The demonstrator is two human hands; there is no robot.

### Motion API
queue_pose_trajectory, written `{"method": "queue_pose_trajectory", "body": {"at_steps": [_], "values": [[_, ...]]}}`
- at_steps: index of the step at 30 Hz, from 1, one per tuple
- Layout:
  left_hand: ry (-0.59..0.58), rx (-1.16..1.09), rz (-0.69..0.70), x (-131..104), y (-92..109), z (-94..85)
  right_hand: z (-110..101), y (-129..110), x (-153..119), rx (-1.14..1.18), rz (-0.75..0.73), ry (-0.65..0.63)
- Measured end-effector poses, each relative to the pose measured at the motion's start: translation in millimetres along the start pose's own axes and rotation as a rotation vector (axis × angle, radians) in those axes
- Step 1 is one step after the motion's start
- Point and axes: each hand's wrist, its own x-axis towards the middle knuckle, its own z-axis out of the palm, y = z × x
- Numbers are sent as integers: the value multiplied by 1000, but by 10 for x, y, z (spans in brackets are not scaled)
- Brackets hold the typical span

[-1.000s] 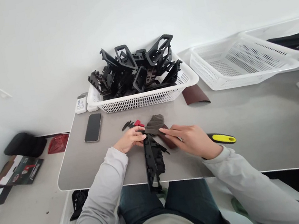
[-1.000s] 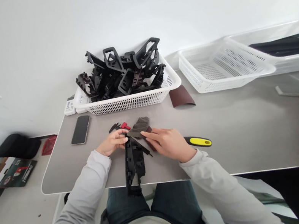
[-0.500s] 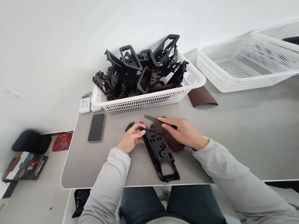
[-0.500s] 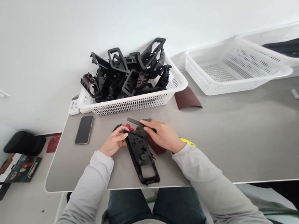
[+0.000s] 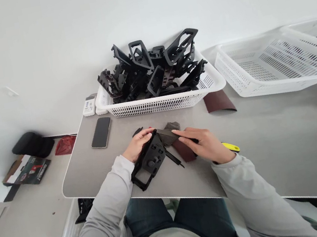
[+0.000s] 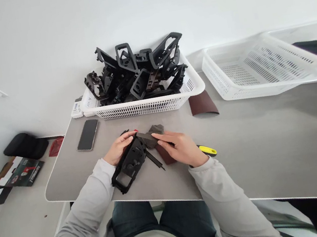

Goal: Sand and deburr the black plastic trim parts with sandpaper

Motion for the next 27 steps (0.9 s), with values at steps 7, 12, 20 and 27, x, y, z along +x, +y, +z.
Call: {"method": "queue_pose_trajectory", "body": {"at_steps": [7,12,20,27], "values": [[-77,59,-47,-13,-8,33,14,-4,-16,-18,-15,-32],[-113,136,-17,-25,14,10,-3,28,-35,-79,-8,-77],[-271,417,56,-56,54,28,-34,-43,-62,-120,-65,-124],[-291,505,96,-44,36,22,-60,-60,-75,-188,-28,-108]]}}
